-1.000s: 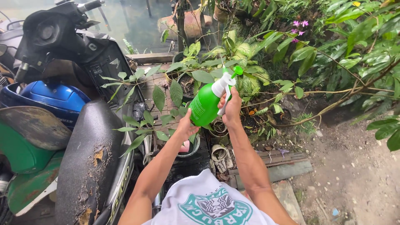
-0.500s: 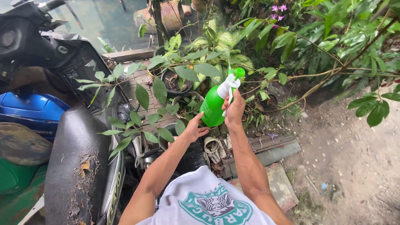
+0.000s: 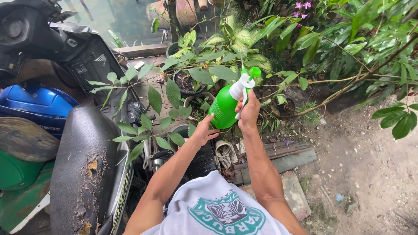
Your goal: The person uses a green pump-action spray bottle to mist water onto multiple potted plants and ground-level foliage in an outdoor backyard area. They move between different plant groupings, repeatedly pumping the sprayer and directing the mist onto leaves and soil.
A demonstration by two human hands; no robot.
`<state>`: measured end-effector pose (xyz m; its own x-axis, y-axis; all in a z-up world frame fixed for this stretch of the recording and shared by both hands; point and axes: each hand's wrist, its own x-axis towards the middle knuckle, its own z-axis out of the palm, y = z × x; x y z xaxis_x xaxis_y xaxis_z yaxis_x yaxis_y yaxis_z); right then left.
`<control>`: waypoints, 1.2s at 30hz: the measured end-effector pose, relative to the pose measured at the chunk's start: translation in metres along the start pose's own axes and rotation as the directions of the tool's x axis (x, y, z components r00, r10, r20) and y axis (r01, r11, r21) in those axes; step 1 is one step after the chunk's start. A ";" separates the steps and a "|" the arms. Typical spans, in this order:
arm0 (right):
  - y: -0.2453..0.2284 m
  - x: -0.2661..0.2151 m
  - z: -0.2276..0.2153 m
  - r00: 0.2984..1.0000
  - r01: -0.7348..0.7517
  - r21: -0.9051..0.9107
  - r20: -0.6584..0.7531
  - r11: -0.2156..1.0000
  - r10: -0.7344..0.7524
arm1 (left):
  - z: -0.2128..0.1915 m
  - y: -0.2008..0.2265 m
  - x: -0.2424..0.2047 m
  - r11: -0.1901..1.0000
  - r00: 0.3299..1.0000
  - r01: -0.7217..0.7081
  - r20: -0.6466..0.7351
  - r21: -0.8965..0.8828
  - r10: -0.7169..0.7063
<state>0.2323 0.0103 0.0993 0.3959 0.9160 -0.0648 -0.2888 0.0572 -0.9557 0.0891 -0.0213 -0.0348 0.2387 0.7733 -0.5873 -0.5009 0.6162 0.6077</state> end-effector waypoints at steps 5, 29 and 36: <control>0.000 0.002 0.001 1.000 0.013 -0.013 0.001 1.000 -0.013 | 0.000 -0.004 0.009 1.000 1.000 0.004 0.002 -0.001 -0.004; 0.055 -0.015 -0.027 0.815 0.389 -0.704 0.564 0.595 0.134 | 0.000 0.095 -0.030 0.447 0.745 -0.453 0.052 0.771 0.665; 0.113 -0.030 -0.062 0.703 0.428 -0.703 0.654 0.567 0.280 | 0.009 0.088 -0.041 0.226 0.929 -0.187 0.098 0.956 0.356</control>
<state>0.2414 -0.0356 -0.0248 -0.3728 0.9194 -0.1252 0.6187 0.1458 -0.7719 0.0422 0.0023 0.0477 0.1249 0.9528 -0.2767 0.6374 0.1367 0.7583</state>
